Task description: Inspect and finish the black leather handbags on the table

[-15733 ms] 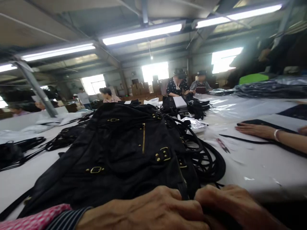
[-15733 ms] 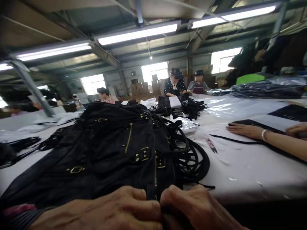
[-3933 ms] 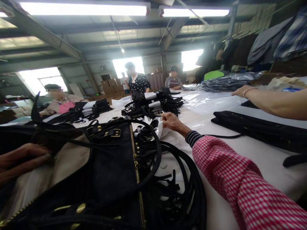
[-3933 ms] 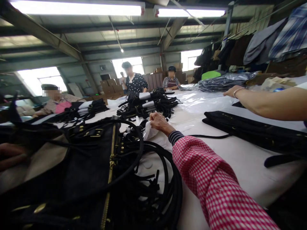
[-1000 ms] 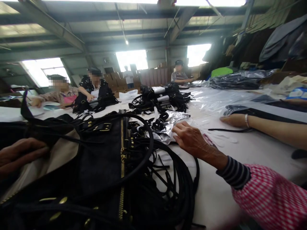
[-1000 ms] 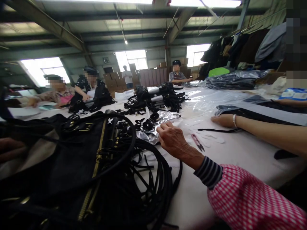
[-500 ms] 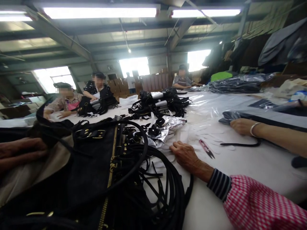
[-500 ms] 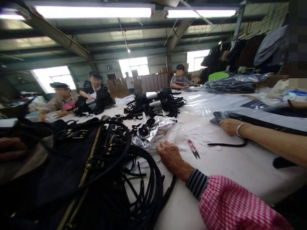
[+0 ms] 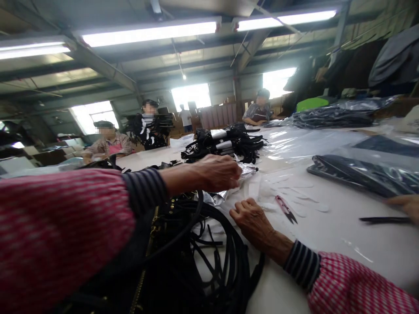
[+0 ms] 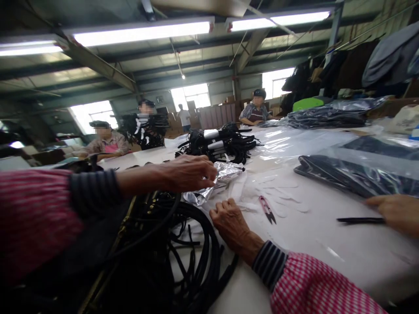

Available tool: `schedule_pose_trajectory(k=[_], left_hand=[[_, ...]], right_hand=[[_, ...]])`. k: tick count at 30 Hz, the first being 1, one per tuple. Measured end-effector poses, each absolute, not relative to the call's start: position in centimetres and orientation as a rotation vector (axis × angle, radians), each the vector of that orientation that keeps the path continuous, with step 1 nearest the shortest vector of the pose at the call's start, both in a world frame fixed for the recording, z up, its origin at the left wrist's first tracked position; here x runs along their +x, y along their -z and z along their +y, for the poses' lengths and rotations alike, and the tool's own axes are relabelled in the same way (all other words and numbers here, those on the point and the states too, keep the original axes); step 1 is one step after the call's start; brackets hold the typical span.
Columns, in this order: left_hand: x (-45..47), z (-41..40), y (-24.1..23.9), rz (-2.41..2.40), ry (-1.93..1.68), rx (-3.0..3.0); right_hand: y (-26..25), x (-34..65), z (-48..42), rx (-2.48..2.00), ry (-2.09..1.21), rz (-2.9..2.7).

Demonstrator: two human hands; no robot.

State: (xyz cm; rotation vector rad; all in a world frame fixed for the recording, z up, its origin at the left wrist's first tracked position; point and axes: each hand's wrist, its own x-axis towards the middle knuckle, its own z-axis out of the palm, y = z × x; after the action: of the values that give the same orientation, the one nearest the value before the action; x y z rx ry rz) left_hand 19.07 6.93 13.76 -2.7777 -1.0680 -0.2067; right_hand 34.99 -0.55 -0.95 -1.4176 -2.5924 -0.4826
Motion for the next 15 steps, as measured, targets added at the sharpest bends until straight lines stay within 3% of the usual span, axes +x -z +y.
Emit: schedule_pose_trajectory(k=[3,8,15], left_hand=[[22.8,7.4,-9.1,-0.775,-0.056,-2.614],[21.9,9.3,-2.8,-0.986,0.015,-2.528],[20.4,12.7,-4.2,-1.343,0.241,-2.61]], right_hand=[[1.3,35.0,-0.5,-1.417,0.422,-2.564],[1.5,34.5,-0.6,-1.411,0.298,-2.544],[1.4,34.6,-1.0,-1.399,0.297,-2.54]])
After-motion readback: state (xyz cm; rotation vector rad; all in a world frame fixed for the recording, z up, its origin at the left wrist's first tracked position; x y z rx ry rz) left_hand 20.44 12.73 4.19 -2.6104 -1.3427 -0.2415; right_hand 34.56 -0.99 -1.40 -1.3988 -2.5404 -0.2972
